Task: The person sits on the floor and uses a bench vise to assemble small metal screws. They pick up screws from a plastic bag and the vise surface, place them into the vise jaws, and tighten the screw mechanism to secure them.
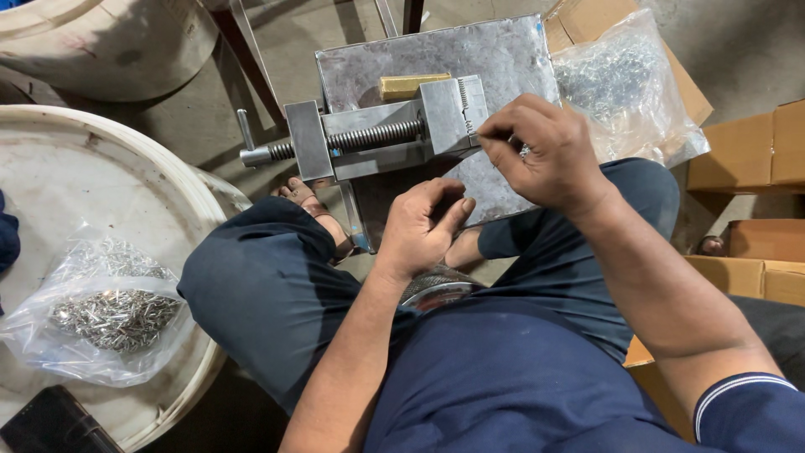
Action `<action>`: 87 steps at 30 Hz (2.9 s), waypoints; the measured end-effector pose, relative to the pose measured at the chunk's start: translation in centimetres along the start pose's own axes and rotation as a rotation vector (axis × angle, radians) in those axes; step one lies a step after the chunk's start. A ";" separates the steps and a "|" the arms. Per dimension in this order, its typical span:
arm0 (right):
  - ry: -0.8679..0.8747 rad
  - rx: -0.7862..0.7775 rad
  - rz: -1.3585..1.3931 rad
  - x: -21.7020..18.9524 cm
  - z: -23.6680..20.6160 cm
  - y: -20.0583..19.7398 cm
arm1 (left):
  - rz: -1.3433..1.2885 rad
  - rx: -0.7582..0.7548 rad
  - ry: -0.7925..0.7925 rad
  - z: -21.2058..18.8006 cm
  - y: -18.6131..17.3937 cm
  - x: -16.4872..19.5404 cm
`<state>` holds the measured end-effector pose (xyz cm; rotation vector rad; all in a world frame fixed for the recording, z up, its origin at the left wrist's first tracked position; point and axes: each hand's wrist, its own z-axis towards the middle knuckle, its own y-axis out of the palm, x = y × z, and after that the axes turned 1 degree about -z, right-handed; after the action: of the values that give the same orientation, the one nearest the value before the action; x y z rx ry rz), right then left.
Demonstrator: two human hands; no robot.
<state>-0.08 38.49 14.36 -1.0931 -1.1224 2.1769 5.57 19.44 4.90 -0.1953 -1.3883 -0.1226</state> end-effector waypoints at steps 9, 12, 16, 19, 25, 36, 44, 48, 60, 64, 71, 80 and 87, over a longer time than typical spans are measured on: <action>0.066 0.058 0.007 1.9 -1.9 -0.1 | -0.026 0.018 0.107 0.1 -0.1 -0.3; 0.244 0.144 0.088 3.4 -4.1 0.5 | -0.037 0.022 0.095 -0.3 0.1 -0.3; 0.278 0.115 -0.048 3.5 -7.3 2.3 | -0.040 0.030 0.106 -0.2 0.2 -0.3; 0.303 0.130 -0.094 3.0 -8.7 3.5 | -0.041 0.010 0.047 -0.3 0.3 -0.2; 0.269 0.134 -0.202 2.8 -8.3 4.0 | -0.009 0.011 0.054 -0.4 0.6 0.0; 0.310 0.128 -0.096 2.7 -10.0 3.2 | -0.029 -0.002 0.066 -0.5 0.7 -0.2; 0.407 0.109 -0.055 2.9 -9.1 3.7 | -0.035 -0.002 0.059 -0.5 0.7 -0.2; 0.333 0.119 -0.183 2.7 -8.5 4.0 | -0.025 0.000 0.066 -0.4 0.7 -0.2; 0.302 0.178 0.295 -1.1 -8.1 4.3 | 0.145 -0.085 0.169 -0.1 0.4 -0.2; 0.510 0.057 0.757 -0.6 -7.8 4.1 | 0.197 -0.088 0.160 -0.1 0.3 -0.3; 0.532 -0.151 0.655 0.6 -6.4 2.3 | 0.080 -0.015 0.126 -0.5 0.5 -0.4; 0.080 0.148 0.080 -0.3 -1.6 0.8 | 0.009 -0.002 -0.059 -0.5 0.1 0.7; 0.059 0.071 0.054 -0.2 -0.9 0.9 | 0.084 0.007 0.013 -0.3 0.0 0.5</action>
<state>0.78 38.27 13.43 -1.1604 -0.9935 2.1930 5.90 19.37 5.35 -0.2459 -1.3658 -0.0488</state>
